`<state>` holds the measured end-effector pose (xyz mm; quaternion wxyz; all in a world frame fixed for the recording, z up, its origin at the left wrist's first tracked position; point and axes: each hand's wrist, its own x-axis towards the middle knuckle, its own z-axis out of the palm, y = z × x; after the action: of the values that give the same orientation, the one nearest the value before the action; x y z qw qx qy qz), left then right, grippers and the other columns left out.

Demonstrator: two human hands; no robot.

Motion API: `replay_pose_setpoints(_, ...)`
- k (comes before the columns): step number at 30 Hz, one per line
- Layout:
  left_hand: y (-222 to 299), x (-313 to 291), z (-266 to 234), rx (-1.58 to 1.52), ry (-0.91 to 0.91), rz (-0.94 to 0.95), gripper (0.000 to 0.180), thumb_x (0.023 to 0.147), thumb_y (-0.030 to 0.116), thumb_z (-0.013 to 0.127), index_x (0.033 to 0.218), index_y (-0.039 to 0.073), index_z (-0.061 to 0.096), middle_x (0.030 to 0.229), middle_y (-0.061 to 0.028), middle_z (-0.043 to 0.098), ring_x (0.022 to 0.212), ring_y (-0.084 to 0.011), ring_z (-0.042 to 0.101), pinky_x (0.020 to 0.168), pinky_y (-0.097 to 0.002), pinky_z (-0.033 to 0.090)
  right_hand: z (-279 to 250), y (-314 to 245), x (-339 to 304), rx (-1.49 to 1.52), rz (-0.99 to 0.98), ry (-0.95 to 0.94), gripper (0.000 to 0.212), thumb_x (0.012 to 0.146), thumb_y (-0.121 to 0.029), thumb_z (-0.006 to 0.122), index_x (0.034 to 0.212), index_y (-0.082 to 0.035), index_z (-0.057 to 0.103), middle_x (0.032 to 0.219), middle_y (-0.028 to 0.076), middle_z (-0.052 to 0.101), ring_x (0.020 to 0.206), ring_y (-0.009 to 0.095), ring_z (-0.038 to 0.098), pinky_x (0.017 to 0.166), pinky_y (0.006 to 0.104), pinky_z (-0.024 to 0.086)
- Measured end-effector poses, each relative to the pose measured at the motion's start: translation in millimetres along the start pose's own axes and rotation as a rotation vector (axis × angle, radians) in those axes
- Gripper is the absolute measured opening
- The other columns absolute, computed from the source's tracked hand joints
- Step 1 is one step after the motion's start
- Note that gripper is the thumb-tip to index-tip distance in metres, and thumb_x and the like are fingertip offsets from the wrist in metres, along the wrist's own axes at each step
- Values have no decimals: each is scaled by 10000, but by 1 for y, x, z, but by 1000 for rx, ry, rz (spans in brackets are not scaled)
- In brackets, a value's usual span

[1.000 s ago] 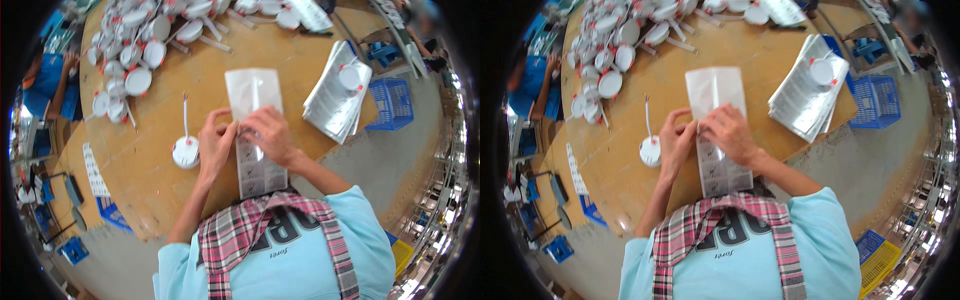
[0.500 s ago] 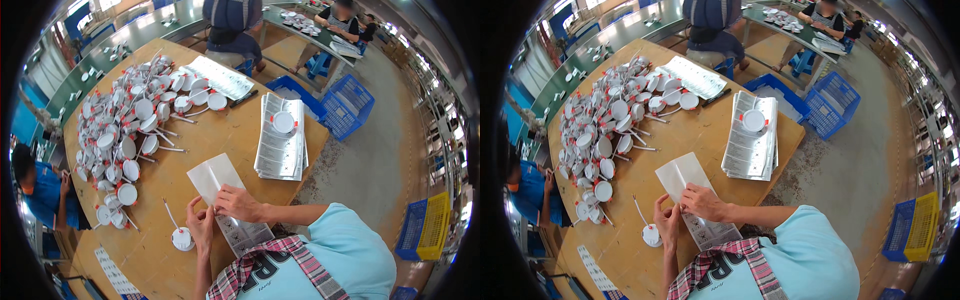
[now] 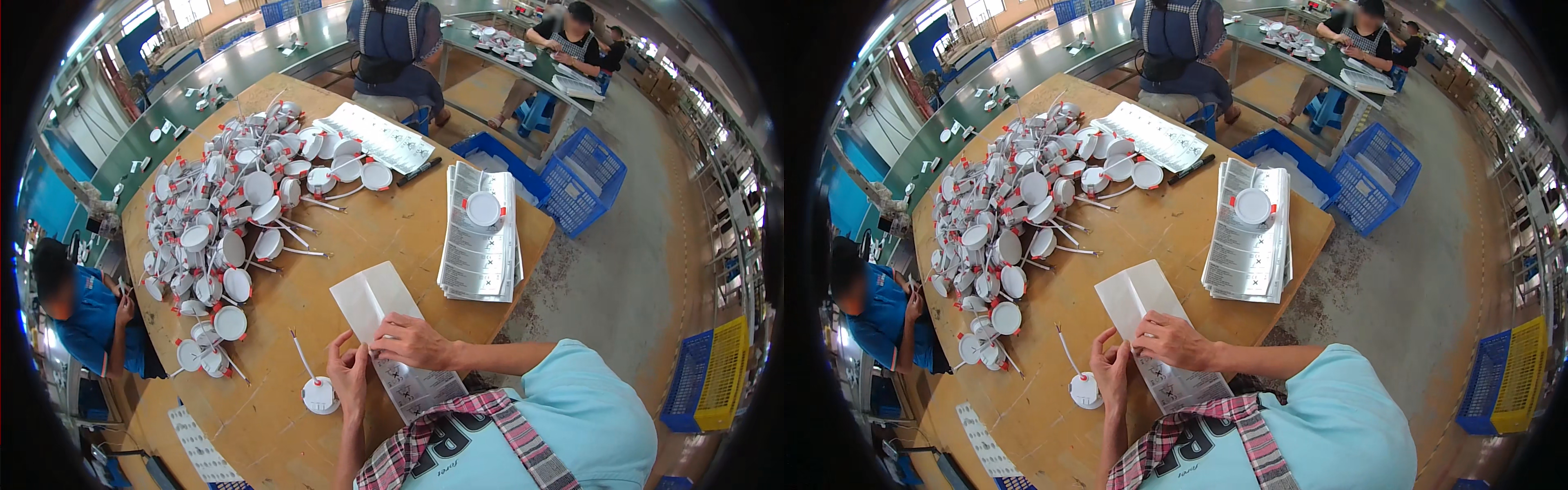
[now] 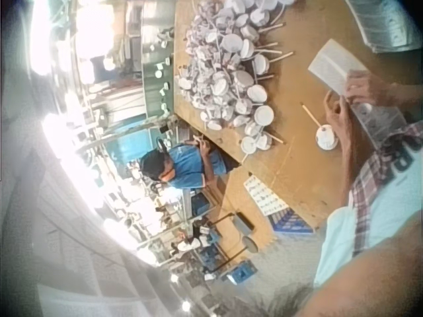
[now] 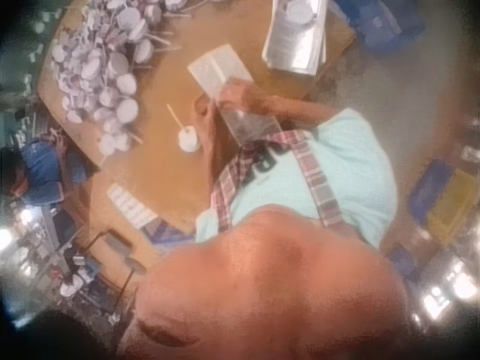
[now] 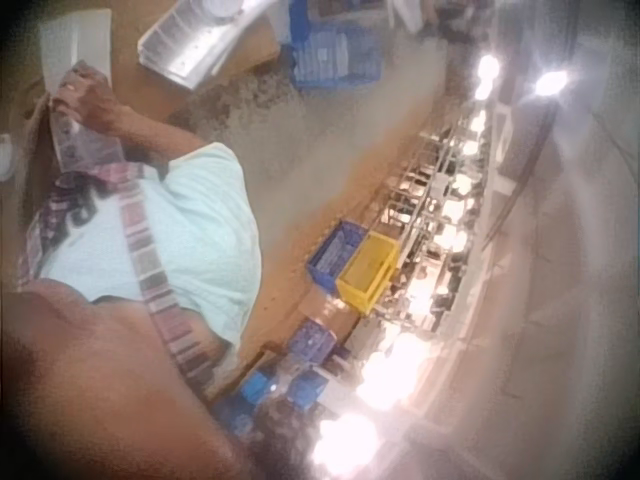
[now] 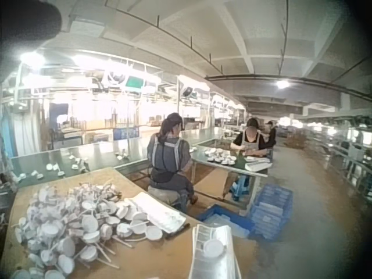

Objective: Peeling regulatory labels from a sheet and applying them to the back of small circular LED light components.

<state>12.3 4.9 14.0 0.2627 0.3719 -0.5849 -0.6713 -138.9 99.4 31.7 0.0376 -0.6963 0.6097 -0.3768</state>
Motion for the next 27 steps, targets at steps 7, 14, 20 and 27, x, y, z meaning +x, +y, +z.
replay_pose_setpoints(7, 3, 0, 2, -23, -10, -11, 358, 885, 57, 617, 1216, -10, 498, 705, -35, 652, 637, -46, 560, 578, -174, 403, -1, -2, 1, 36, 27, -10, 137, 777, -144, 678, 857, -44, 629, 922, 54, 559, 974, 237, 518, 850, 340, 465)
replay_pose_setpoints(14, 4, 0, 5, 7, 7, 10, 340, 890, 73, 626, 1199, -13, 515, 717, -37, 663, 640, -36, 553, 561, -175, 399, 3, 1, -2, 7, 46, 12, 142, 774, -149, 679, 863, -46, 640, 918, 47, 565, 960, 237, 516, 828, 337, 470)
replay_pose_setpoints(20, -1, -1, 4, 12, 3, 44, 332, 883, 53, 630, 1195, -7, 532, 716, -35, 665, 640, -35, 559, 563, -171, 395, 1, 1, 6, -15, 83, -25, 135, 755, -155, 690, 794, -58, 603, 860, 44, 557, 904, 227, 522, 787, 329, 480)
replay_pose_setpoints(27, 4, -3, 6, 6, -12, 61, 338, 886, 51, 632, 1208, 7, 540, 719, -37, 669, 641, -31, 559, 559, -170, 398, -3, 0, 10, 30, 123, -84, 139, 746, -132, 697, 809, -64, 593, 845, 37, 547, 885, 234, 528, 760, 357, 479)
